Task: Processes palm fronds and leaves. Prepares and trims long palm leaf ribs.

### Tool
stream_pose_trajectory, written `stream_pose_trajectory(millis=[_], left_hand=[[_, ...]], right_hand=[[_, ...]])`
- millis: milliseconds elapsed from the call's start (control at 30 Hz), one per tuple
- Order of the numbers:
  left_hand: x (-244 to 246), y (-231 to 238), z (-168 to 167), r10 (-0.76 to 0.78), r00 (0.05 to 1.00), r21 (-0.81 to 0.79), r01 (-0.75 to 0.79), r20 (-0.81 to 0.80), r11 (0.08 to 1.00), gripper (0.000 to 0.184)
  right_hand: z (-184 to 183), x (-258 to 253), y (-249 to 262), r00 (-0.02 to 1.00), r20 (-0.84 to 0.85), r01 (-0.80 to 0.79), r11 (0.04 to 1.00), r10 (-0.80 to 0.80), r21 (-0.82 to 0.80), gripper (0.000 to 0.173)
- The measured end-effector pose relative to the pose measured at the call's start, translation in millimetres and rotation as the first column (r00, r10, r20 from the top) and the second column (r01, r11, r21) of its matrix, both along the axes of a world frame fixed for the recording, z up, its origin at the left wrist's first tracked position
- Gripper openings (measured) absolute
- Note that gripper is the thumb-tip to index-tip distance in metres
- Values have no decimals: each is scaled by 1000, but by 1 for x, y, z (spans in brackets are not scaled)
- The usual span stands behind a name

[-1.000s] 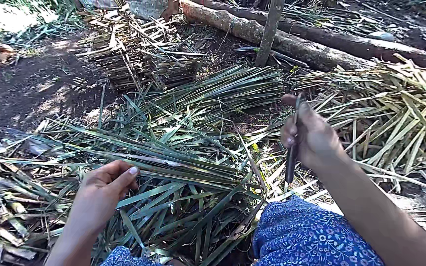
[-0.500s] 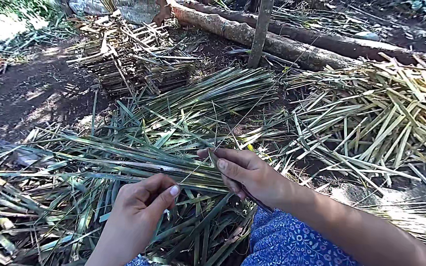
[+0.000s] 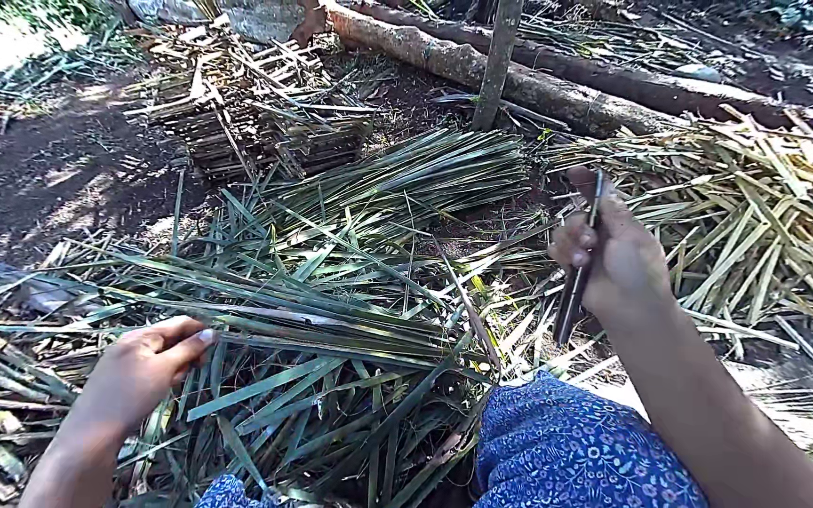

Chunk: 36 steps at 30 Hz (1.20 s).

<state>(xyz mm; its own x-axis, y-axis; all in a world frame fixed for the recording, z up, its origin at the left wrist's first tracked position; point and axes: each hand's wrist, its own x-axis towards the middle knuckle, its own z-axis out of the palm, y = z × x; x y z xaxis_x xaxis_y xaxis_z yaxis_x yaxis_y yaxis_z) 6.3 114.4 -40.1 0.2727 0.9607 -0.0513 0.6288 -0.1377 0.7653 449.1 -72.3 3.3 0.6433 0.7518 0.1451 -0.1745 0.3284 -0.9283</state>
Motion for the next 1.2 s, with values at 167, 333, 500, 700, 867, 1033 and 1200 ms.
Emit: stream_pose_trajectory(millis=[167, 333, 500, 700, 867, 1033, 1200], left_hand=[[29, -18, 12, 102, 988, -31, -99, 119, 995, 17], [88, -71, 26, -206, 919, -41, 233, 337, 972, 22], [109, -97, 22, -414, 853, 177, 375, 317, 910, 14], [113, -105, 15, -497, 831, 388, 385, 250, 838, 19], [111, -104, 17, -525, 826, 462, 392, 203, 795, 21], [100, -95, 17, -498, 861, 526, 378, 102, 762, 25], [68, -56, 11, -321, 944, 577, 307, -80, 757, 26]], right_hand=[[-9, -11, 1, 1000, -17, -3, 995, 1, -100, 44], [-8, -71, 1, 828, 100, -490, 799, 551, -348, 41], [-4, -105, 3, 688, 49, -666, 656, 724, -356, 39], [-2, -110, 0, 675, 45, -693, 654, 736, -301, 32], [-1, -105, -3, 710, 82, -650, 696, 699, -305, 32], [2, -80, -2, 818, 112, -533, 817, 564, -222, 37], [4, -26, -3, 967, 61, -238, 961, 249, -138, 44]])
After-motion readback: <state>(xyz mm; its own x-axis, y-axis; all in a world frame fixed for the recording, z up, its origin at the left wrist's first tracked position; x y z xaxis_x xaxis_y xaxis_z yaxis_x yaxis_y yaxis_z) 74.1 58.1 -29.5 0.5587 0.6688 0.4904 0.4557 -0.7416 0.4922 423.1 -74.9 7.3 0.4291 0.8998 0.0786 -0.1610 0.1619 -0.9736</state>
